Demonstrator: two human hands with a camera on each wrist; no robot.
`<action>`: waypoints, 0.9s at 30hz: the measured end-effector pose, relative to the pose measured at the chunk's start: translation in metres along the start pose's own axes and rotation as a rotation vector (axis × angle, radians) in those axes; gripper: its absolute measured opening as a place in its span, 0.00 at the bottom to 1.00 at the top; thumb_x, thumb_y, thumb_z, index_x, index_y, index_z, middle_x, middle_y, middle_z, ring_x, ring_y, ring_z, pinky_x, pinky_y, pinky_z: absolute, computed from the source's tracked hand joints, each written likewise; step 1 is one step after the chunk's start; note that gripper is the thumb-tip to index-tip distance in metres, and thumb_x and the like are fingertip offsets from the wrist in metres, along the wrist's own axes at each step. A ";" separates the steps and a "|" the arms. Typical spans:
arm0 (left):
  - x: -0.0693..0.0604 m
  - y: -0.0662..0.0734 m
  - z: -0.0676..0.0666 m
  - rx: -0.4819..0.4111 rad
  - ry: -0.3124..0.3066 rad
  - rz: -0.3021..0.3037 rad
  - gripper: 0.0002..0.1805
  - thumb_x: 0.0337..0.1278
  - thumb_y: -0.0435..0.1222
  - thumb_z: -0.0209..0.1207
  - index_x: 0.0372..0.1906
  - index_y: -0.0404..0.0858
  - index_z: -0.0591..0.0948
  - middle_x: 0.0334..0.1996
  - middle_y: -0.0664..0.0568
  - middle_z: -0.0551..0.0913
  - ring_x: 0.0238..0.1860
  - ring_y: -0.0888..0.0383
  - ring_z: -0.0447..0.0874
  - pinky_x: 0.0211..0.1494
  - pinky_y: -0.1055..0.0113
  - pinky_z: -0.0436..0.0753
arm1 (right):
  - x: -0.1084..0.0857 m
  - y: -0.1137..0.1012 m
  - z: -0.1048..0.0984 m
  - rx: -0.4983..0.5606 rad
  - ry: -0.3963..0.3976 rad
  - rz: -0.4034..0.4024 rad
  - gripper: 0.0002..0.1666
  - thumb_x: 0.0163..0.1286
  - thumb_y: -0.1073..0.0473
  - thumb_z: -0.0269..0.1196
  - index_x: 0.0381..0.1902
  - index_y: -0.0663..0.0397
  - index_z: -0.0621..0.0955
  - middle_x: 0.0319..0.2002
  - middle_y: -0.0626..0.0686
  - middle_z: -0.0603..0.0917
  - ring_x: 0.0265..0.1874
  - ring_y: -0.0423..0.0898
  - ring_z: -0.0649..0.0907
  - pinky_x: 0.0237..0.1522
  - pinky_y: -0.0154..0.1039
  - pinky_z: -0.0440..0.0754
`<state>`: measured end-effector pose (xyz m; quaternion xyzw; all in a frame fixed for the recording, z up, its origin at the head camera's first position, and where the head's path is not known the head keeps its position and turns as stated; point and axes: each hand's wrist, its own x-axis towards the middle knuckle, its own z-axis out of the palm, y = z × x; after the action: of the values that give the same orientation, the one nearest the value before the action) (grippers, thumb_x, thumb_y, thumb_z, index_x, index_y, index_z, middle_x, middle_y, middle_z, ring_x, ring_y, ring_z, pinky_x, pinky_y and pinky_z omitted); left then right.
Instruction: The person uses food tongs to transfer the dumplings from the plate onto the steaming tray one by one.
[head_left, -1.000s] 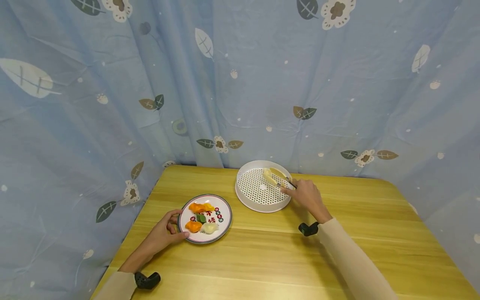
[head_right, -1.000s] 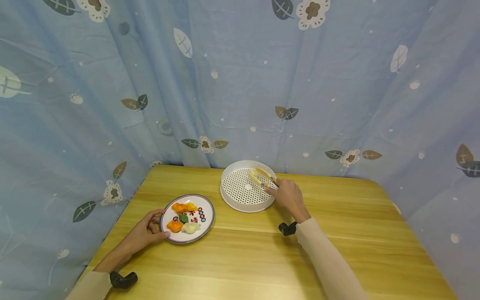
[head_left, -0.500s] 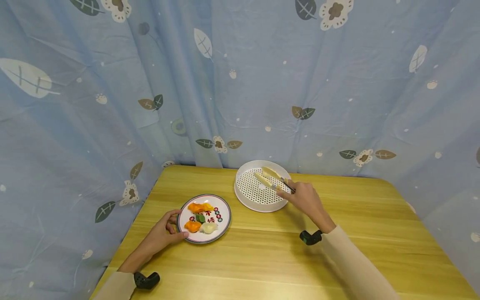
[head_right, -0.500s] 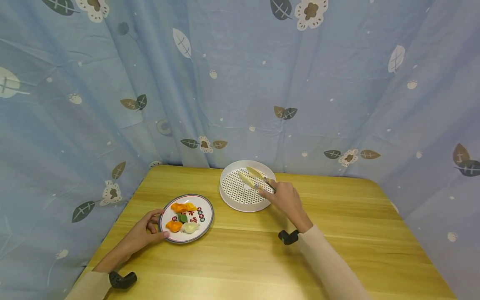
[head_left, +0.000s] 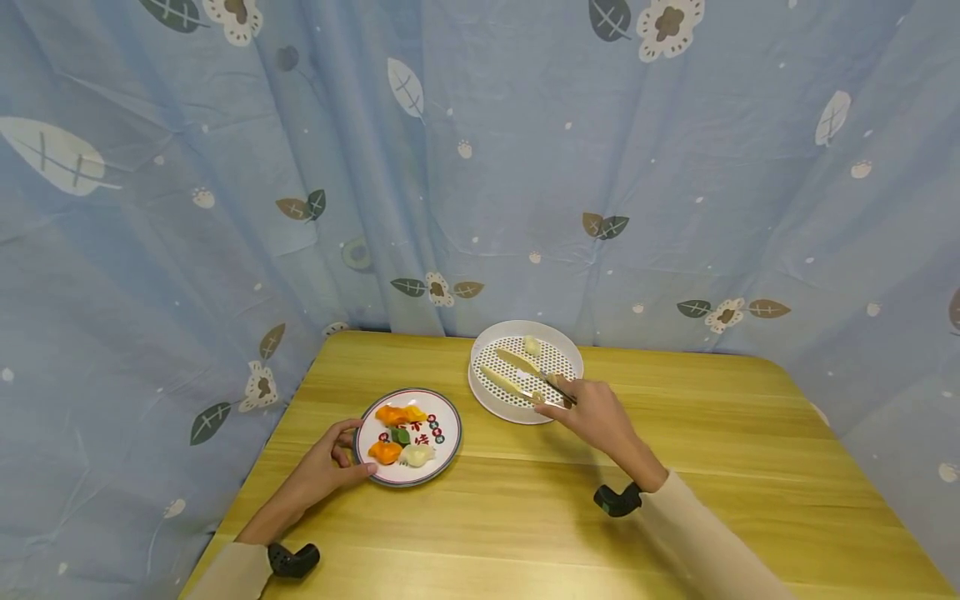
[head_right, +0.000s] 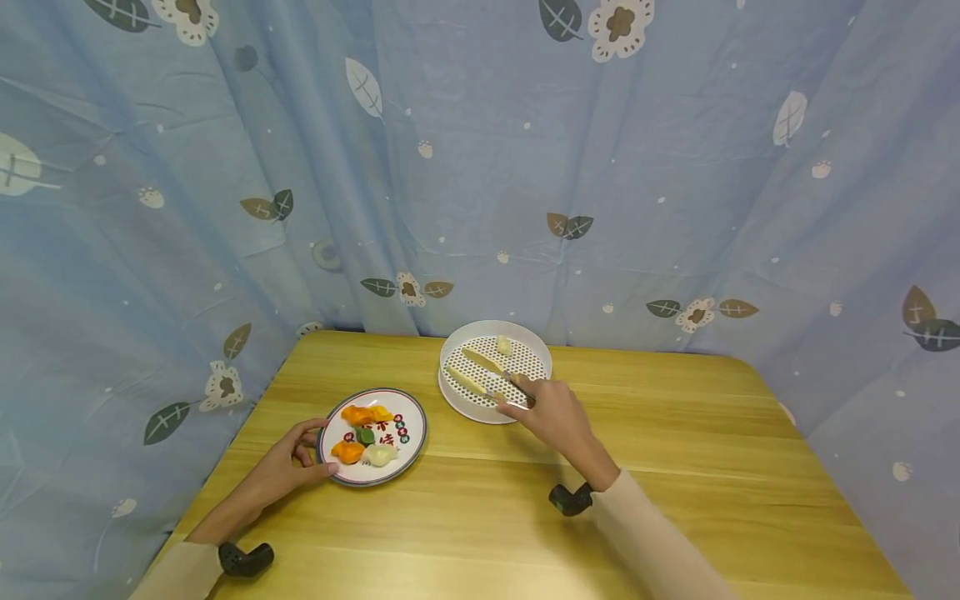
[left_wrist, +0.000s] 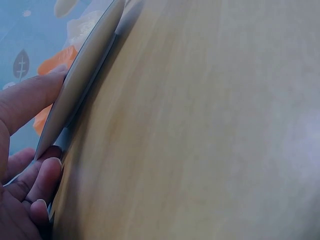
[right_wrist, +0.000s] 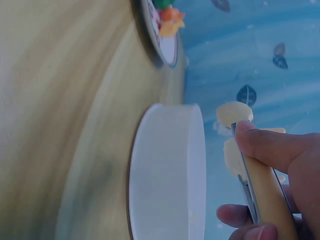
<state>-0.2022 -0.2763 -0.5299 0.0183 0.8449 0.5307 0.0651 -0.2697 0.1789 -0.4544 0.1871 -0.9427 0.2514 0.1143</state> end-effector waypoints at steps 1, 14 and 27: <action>0.000 0.000 0.000 0.002 -0.001 0.000 0.47 0.53 0.43 0.77 0.75 0.42 0.65 0.52 0.42 0.72 0.38 0.51 0.70 0.37 0.66 0.72 | -0.002 -0.002 0.001 0.001 -0.003 -0.007 0.25 0.59 0.37 0.76 0.35 0.53 0.90 0.47 0.55 0.90 0.18 0.40 0.65 0.22 0.37 0.65; 0.001 0.002 0.002 0.016 0.010 -0.010 0.47 0.52 0.44 0.77 0.75 0.42 0.65 0.54 0.43 0.73 0.38 0.51 0.70 0.38 0.66 0.73 | -0.022 -0.025 0.013 0.015 -0.065 -0.103 0.28 0.59 0.36 0.75 0.46 0.50 0.89 0.18 0.35 0.69 0.18 0.34 0.63 0.22 0.33 0.62; 0.000 0.002 0.002 0.027 0.021 -0.018 0.48 0.53 0.44 0.77 0.75 0.41 0.65 0.55 0.43 0.73 0.39 0.51 0.71 0.39 0.65 0.74 | -0.038 -0.039 0.029 0.055 -0.129 -0.270 0.21 0.60 0.35 0.73 0.34 0.41 0.80 0.22 0.39 0.73 0.20 0.32 0.64 0.23 0.31 0.65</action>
<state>-0.2021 -0.2736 -0.5287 0.0058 0.8528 0.5187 0.0609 -0.2233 0.1440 -0.4743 0.3308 -0.9072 0.2470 0.0811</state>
